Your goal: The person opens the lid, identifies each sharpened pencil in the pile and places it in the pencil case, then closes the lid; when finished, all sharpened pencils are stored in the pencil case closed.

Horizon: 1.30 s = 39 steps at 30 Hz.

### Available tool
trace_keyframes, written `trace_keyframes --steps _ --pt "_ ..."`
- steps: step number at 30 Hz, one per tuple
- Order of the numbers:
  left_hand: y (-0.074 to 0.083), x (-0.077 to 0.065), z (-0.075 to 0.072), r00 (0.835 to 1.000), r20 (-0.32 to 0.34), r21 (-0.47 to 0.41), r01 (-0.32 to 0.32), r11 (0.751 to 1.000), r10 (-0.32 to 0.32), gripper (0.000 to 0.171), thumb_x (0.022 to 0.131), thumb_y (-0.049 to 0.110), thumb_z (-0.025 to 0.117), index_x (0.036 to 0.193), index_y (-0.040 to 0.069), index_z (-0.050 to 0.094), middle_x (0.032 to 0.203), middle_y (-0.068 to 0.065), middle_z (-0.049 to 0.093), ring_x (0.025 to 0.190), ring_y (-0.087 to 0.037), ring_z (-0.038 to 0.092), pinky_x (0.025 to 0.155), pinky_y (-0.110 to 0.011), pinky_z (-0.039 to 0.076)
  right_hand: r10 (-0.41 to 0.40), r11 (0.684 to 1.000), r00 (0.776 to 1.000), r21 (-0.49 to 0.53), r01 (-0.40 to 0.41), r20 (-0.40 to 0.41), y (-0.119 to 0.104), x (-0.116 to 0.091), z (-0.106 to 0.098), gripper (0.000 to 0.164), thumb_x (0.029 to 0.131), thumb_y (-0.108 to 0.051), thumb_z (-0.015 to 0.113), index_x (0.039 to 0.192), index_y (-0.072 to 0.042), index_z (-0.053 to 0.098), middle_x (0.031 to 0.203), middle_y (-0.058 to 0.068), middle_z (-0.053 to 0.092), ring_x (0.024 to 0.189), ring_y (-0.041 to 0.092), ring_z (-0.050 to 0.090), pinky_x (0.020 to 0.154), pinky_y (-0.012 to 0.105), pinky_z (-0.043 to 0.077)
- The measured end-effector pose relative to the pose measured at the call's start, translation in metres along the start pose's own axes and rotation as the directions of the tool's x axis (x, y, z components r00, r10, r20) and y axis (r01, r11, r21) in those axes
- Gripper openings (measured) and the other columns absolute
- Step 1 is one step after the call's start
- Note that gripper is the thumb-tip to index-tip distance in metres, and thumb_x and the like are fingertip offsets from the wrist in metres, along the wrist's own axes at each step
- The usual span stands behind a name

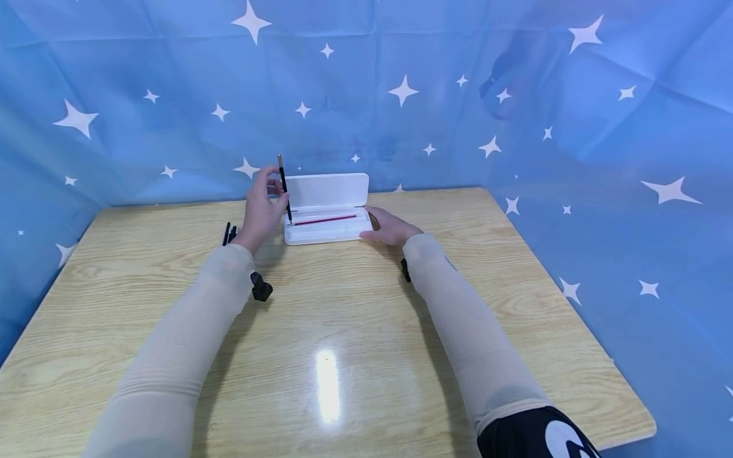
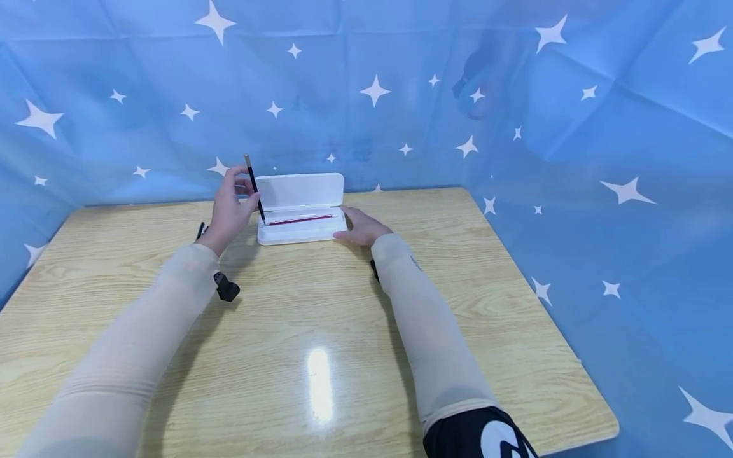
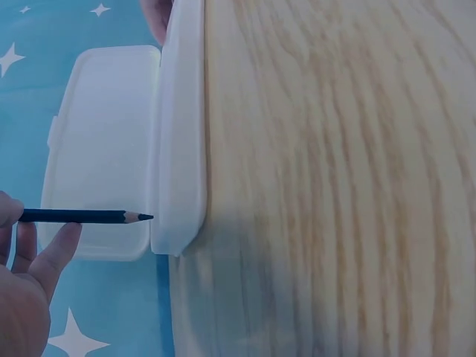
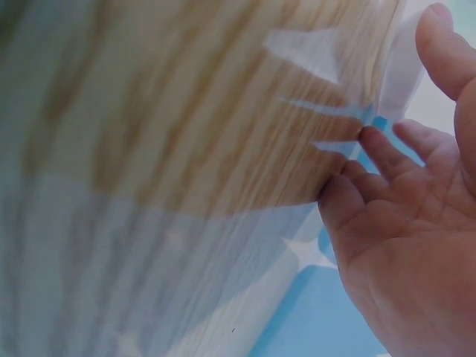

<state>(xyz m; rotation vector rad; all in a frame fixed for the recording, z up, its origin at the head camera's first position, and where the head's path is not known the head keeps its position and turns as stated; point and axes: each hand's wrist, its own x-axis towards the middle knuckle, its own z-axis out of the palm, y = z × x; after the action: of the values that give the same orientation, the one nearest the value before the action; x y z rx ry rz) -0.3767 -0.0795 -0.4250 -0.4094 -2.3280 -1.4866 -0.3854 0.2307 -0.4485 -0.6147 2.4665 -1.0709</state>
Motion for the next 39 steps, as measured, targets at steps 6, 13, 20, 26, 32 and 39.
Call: trace_keyframes --steps 6,13,20,26,32,39 --pt "-0.003 0.000 0.005 1.000 0.006 0.009 0.001 1.000 -0.001 0.050 0.098 -0.004 0.061 0.143 0.005 0.042 0.111 -0.018 0.055 0.111 -0.034 0.058 0.092 -0.046 0.051 0.030 0.999 0.999 -0.014 -0.031 -0.016 0.003 0.001 0.000 0.070 0.103 -0.023 0.062 0.162 -0.016 0.024 0.164 0.007 0.028 0.153 0.026 0.020 0.123 0.049 0.018" --pt "-0.008 0.001 0.010 1.000 0.025 0.048 -0.015 0.999 0.014 0.050 0.097 -0.005 0.061 0.142 0.004 0.042 0.110 -0.018 0.054 0.108 -0.034 0.059 0.095 -0.047 0.050 0.029 0.999 1.000 0.016 -0.029 -0.001 0.002 0.001 0.000 0.071 0.103 -0.022 0.062 0.162 -0.017 0.024 0.164 0.006 0.027 0.153 0.025 0.019 0.123 0.048 0.018" --pt "-0.014 0.000 0.008 0.998 0.060 0.100 -0.007 0.995 0.001 0.049 0.098 -0.003 0.061 0.143 0.005 0.042 0.112 -0.019 0.055 0.108 -0.035 0.058 0.093 -0.049 0.050 0.030 0.999 1.000 0.032 -0.030 0.002 0.002 0.001 0.000 0.073 0.102 -0.023 0.063 0.162 -0.016 0.022 0.165 0.008 0.026 0.154 0.027 0.018 0.123 0.050 0.017" --pt "-0.018 0.003 0.009 0.996 0.086 0.114 -0.028 0.993 0.018 0.049 0.099 -0.001 0.061 0.144 0.005 0.042 0.114 -0.018 0.055 0.109 -0.033 0.058 0.095 -0.047 0.050 0.025 1.000 1.000 0.011 -0.025 0.006 0.009 0.005 0.000 0.072 0.103 -0.023 0.062 0.162 -0.017 0.023 0.163 0.006 0.029 0.152 0.024 0.022 0.122 0.048 0.020" --pt "-0.012 0.006 0.014 0.987 0.163 0.183 -0.039 0.982 0.009 0.048 0.099 -0.001 0.061 0.143 0.005 0.045 0.117 -0.016 0.056 0.110 -0.031 0.059 0.099 -0.046 0.049 0.032 0.999 0.999 -0.007 -0.032 0.002 0.011 0.006 -0.001 0.074 0.102 -0.028 0.063 0.163 -0.018 0.022 0.165 0.006 0.026 0.154 0.025 0.017 0.123 0.048 0.018" --pt "-0.009 0.012 0.021 0.966 0.259 0.228 -0.085 0.970 0.024 0.035 0.097 -0.001 0.063 0.132 0.003 0.057 0.115 -0.015 0.059 0.106 -0.029 0.059 0.097 -0.045 0.049 0.043 0.999 0.999 -0.023 -0.043 -0.004 0.006 0.003 0.000 0.074 0.102 -0.027 0.063 0.163 -0.018 0.022 0.165 0.005 0.026 0.153 0.024 0.018 0.123 0.048 0.018"
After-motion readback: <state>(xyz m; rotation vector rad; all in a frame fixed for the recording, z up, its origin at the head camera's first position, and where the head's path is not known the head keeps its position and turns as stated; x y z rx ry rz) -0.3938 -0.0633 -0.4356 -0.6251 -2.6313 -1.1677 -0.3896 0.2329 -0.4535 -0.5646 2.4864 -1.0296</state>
